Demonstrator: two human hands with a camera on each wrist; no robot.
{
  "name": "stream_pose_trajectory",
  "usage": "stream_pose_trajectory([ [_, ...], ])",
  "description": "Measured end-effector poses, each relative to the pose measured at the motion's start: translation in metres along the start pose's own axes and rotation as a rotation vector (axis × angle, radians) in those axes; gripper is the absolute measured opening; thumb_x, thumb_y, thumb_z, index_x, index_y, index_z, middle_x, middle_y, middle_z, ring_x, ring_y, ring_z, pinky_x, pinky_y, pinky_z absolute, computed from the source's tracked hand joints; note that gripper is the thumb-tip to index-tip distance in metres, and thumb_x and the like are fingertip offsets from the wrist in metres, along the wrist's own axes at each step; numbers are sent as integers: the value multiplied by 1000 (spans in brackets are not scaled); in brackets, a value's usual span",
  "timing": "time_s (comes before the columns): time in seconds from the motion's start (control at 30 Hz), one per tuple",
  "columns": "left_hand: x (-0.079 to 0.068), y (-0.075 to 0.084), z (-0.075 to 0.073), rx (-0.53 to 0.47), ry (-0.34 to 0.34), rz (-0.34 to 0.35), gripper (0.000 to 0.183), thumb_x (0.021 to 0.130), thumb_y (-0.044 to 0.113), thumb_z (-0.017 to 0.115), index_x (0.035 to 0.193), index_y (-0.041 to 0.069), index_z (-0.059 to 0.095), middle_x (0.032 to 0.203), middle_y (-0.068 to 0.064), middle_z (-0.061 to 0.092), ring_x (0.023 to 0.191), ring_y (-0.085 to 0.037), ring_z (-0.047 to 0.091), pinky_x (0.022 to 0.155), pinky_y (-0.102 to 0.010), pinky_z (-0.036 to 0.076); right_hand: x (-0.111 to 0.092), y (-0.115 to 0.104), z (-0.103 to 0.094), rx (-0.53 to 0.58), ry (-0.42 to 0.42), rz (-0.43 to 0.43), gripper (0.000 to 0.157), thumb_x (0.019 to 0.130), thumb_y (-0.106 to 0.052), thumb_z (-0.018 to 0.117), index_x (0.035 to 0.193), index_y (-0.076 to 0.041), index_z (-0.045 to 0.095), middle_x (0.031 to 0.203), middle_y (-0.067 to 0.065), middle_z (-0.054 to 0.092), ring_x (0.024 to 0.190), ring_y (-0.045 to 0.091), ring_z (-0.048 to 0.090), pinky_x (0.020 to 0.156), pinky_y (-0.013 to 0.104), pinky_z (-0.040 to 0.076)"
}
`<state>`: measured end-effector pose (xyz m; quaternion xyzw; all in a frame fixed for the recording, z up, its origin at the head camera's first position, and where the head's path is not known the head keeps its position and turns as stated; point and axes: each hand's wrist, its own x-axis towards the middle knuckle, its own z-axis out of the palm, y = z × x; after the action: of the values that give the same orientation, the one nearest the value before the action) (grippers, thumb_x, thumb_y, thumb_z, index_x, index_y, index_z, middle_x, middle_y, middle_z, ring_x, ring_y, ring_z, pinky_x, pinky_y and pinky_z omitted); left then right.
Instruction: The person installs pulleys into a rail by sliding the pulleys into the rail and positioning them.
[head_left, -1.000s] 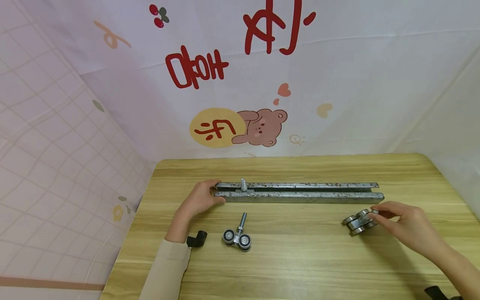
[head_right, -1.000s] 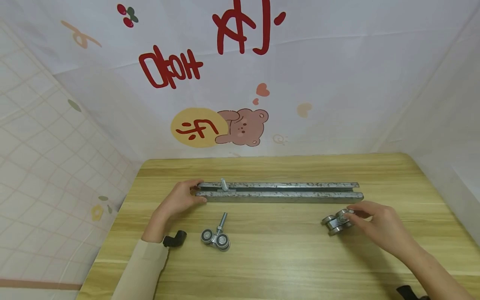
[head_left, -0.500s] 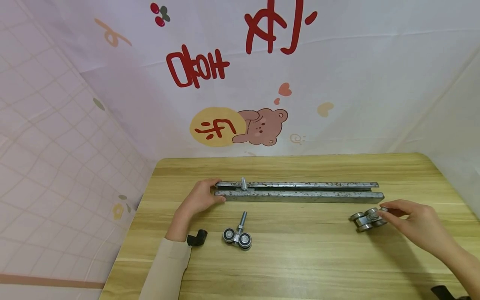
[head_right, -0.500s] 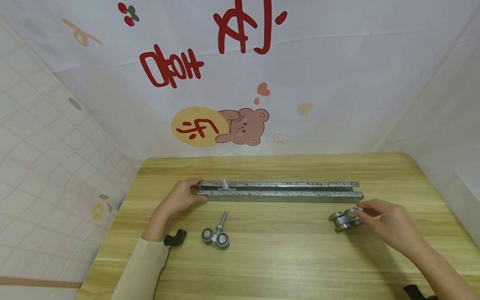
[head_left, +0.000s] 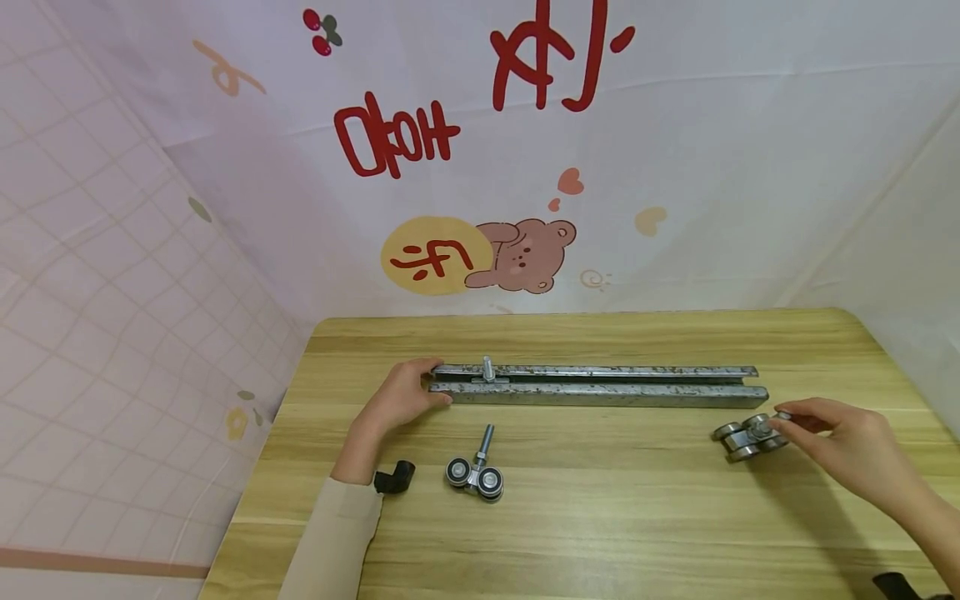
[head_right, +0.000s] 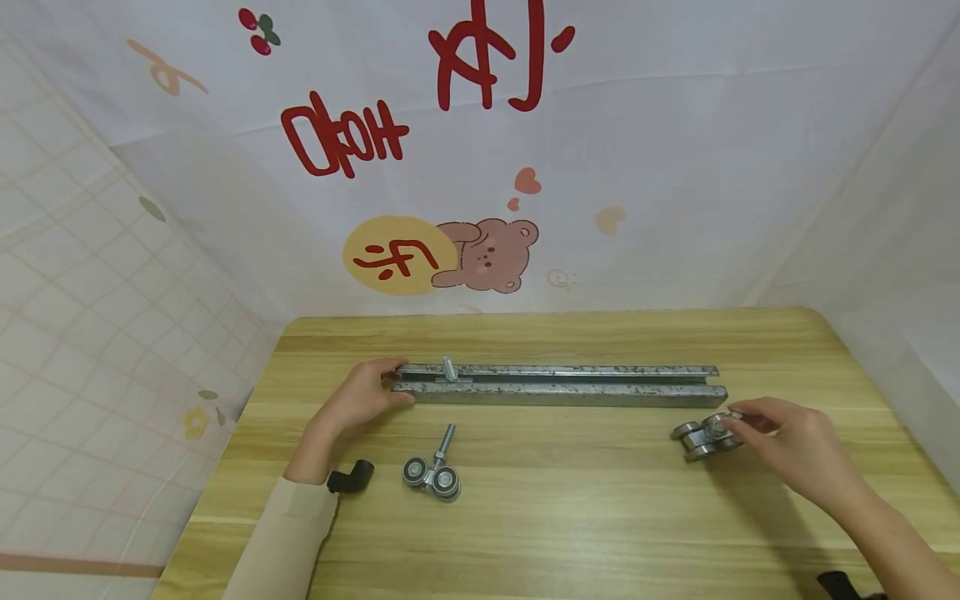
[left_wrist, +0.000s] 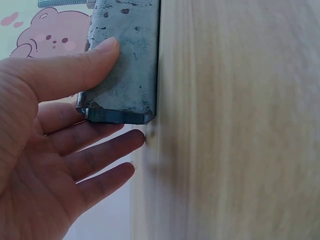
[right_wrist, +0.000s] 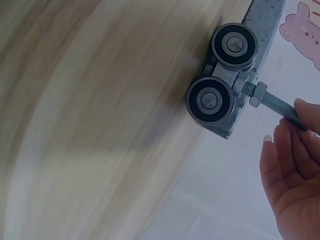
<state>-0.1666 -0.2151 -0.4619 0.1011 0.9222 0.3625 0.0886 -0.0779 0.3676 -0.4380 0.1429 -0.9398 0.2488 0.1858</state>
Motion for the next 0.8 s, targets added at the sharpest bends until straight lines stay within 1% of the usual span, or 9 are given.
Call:
stream_pose_trajectory([
  [0.07, 0, 0, 0, 0, 0, -1, 70, 89, 19, 86, 150, 1, 56, 145, -17, 61, 128, -33, 60, 102, -50, 51, -1, 3, -1, -9, -3, 9, 20, 78, 2, 88, 96, -1, 80, 76, -1, 73, 69, -13, 55, 52, 12, 43],
  [0.1, 0, 1, 0, 0, 0, 0, 70, 89, 18, 86, 150, 1, 56, 145, -17, 61, 128, -33, 60, 102, -50, 52, -1, 3, -1, -16, -4, 13, 20, 78, 2, 88, 96, -1, 80, 75, -3, 73, 69, -13, 55, 52, 12, 43],
  [0.17, 0, 1, 0, 2, -1, -2, 70, 89, 18, 87, 150, 1, 56, 144, -17, 61, 127, -32, 61, 101, -50, 52, -2, 5, -2, -16, -9, 29, 21, 79, 1, 88, 98, 0, 79, 75, -1, 73, 68, -13, 54, 52, 12, 43],
  [0.23, -1, 2, 0, 3, -1, -4, 71, 89, 18, 87, 151, 1, 56, 144, -17, 61, 126, -32, 61, 100, -49, 52, -3, 7, -3, -8, -12, 49, 21, 80, 1, 87, 100, 2, 79, 77, 5, 74, 69, -14, 54, 52, 12, 43],
  [0.3, -1, 2, 0, 3, 2, -6, 71, 89, 18, 87, 151, 2, 56, 143, -17, 62, 125, -31, 62, 99, -49, 53, -4, 8, -4, 0, -28, 89, 22, 83, -1, 86, 103, 4, 78, 80, 9, 75, 70, -15, 53, 52, 13, 43],
  [0.4, -1, 1, 1, -2, 8, -9, 70, 89, 18, 87, 150, 2, 56, 142, -17, 63, 124, -31, 62, 99, -48, 53, -5, 10, -5, 11, -57, 154, 24, 88, -6, 84, 108, 6, 77, 88, 19, 75, 72, -17, 52, 53, 13, 44],
  [0.53, -1, 0, 1, -3, 13, -5, 69, 89, 18, 87, 149, 2, 57, 141, -17, 63, 123, -31, 63, 99, -48, 53, -6, 12, -5, 10, -89, 220, 28, 92, -12, 82, 111, 8, 75, 94, 23, 75, 72, -18, 50, 53, 14, 44],
  [0.67, -1, 1, 1, -3, 10, -2, 69, 89, 18, 87, 149, 2, 58, 141, -17, 63, 122, -31, 62, 98, -48, 54, -6, 15, -6, 0, -91, 250, 30, 93, -13, 81, 112, 9, 74, 95, 25, 75, 70, -18, 49, 53, 15, 44],
  [0.8, 0, 0, 1, -3, 10, -5, 69, 88, 18, 87, 149, 2, 58, 141, -17, 63, 123, -31, 62, 98, -49, 53, -6, 17, -6, -8, -82, 258, 31, 93, -13, 81, 112, 11, 74, 93, 26, 75, 70, -19, 48, 52, 14, 44],
])
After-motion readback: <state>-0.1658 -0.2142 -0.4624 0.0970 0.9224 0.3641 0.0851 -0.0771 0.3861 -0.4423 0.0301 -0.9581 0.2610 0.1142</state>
